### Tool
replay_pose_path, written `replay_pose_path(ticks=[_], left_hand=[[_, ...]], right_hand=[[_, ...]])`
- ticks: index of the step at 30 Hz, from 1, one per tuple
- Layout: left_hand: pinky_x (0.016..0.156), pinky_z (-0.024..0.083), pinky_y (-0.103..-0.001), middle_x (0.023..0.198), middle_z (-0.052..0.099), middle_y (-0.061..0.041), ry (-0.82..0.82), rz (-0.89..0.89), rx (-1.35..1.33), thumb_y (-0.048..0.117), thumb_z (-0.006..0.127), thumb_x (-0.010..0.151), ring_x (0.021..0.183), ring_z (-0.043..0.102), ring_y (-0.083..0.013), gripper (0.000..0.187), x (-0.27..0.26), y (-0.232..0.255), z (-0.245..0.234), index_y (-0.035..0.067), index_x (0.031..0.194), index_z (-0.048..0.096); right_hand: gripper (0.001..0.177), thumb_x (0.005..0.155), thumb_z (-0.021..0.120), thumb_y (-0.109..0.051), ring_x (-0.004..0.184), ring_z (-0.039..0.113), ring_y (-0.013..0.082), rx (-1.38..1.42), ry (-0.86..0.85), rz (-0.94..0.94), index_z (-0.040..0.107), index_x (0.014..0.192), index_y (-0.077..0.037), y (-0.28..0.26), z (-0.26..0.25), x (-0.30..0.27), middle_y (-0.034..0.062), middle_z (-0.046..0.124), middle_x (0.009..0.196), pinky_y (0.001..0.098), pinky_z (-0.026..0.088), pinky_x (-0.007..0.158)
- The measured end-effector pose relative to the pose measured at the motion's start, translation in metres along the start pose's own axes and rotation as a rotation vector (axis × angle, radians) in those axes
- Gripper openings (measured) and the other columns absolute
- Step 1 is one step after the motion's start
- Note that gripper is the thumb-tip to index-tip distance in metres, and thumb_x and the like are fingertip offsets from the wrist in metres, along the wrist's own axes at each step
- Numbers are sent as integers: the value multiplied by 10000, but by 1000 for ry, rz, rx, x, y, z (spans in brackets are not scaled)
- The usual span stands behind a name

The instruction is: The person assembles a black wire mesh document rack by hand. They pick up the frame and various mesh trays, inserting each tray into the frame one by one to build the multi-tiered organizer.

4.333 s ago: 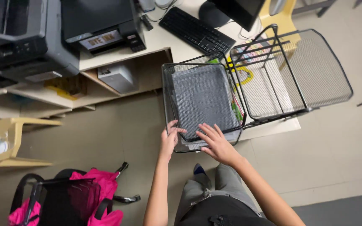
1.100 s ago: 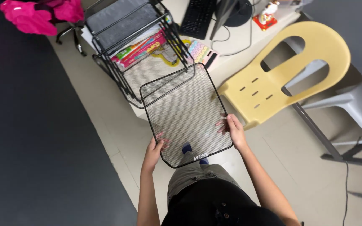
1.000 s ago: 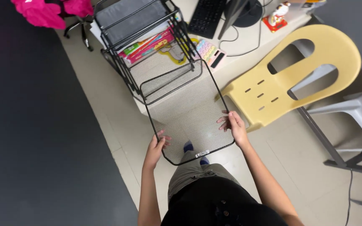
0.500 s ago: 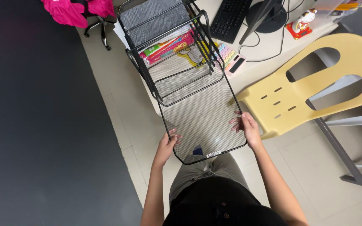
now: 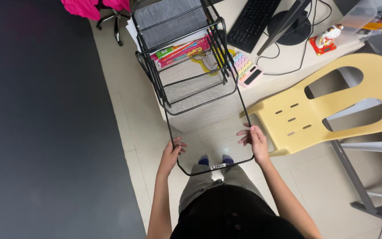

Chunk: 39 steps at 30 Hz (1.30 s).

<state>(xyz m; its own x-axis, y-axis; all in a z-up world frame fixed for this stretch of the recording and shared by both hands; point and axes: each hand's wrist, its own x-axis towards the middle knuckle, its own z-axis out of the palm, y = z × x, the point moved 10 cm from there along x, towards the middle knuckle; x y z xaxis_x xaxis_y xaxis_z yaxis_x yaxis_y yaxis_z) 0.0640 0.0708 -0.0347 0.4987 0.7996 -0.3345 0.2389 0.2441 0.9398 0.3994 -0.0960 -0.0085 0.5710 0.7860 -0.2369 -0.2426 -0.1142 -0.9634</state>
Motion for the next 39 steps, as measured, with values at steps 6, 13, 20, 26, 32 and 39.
replay_pose_path(ticks=[6,13,20,26,32,39], left_hand=[[796,522,-308,1072,731,-52,65,-14,-37,55,520,989,909,674,-151,375,-10,0,8,36,1362,556],[806,524,-311,1060,754,-63,119,-31,-67,49,503,988,898,689,-163,359,-29,9,22,23,1340,572],[806,522,-310,1071,742,-64,142,-25,-78,53,504,996,923,676,-164,361,-43,19,33,28,1351,566],[802,524,-309,1071,746,-76,160,26,-96,49,495,999,930,685,-165,348,-34,7,32,15,1336,577],[812,534,-311,1065,748,-83,214,23,-122,45,479,995,927,692,-170,345,-23,-6,28,14,1322,584],[816,534,-315,1059,754,-84,244,16,-83,55,482,992,932,697,-171,335,-21,3,27,15,1304,599]], right_hand=[[405,1123,360,-286,693,658,176,19,-57,28,565,1316,5,0,-2,3,142,737,969,286,507,617],[399,1127,360,-278,691,651,176,25,-75,38,566,1312,10,-3,-12,4,145,738,966,284,501,623],[410,1130,356,-290,704,638,165,11,-105,45,568,1321,4,-16,-19,-1,130,728,965,281,498,634],[396,1123,369,-283,695,651,175,26,-114,52,568,1318,-1,-8,-19,12,133,732,969,287,500,623],[378,1123,366,-283,701,656,174,50,-145,34,559,1305,-14,-5,-15,19,136,739,974,285,495,622],[375,1122,368,-281,698,653,171,39,-153,33,564,1288,-8,-9,-14,25,138,742,978,285,503,626]])
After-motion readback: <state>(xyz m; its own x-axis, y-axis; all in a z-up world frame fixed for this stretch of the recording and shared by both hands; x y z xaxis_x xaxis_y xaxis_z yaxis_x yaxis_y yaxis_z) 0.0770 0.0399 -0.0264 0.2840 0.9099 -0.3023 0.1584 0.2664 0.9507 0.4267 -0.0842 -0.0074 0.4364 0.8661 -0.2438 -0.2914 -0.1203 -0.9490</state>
